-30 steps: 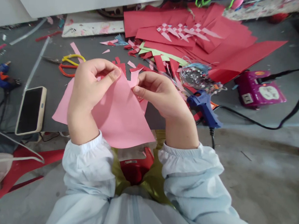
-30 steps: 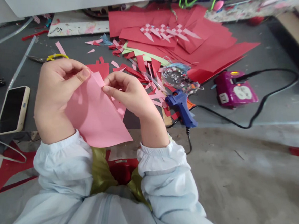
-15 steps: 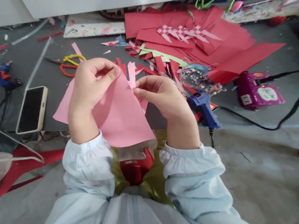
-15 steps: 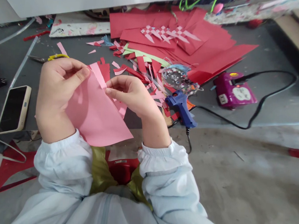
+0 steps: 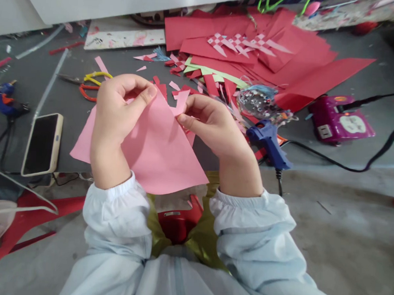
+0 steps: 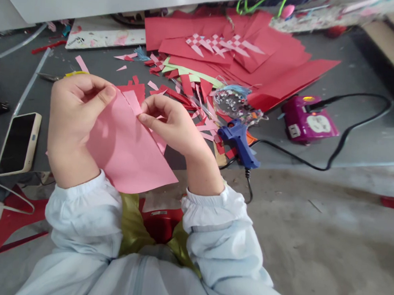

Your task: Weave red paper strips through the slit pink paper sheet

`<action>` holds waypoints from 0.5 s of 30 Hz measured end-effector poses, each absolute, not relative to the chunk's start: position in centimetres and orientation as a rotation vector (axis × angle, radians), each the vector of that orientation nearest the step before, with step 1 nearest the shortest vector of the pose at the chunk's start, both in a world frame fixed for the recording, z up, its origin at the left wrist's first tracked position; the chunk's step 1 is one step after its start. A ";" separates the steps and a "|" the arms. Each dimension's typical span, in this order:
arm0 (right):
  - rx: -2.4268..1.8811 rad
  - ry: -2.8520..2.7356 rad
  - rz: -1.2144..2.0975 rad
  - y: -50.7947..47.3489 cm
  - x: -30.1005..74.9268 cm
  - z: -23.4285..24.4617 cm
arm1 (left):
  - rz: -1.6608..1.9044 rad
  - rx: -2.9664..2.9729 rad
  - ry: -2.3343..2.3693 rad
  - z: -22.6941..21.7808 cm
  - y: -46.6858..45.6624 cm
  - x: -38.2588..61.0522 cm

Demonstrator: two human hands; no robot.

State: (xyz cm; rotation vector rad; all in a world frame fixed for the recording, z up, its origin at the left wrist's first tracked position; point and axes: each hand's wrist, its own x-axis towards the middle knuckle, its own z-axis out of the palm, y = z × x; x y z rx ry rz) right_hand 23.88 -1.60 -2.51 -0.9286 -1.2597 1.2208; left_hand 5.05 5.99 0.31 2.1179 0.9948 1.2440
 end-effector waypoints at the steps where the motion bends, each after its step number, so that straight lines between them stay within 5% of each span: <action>1: -0.924 -1.269 1.215 -1.6 23.9 -2.5 | 1.263 2.111 0.993 0.3 6.0 5.0; 15: -0.952 -1.200 1.323 -1.6 23.9 -2.4 | 1.276 2.152 0.990 0.2 6.2 4.6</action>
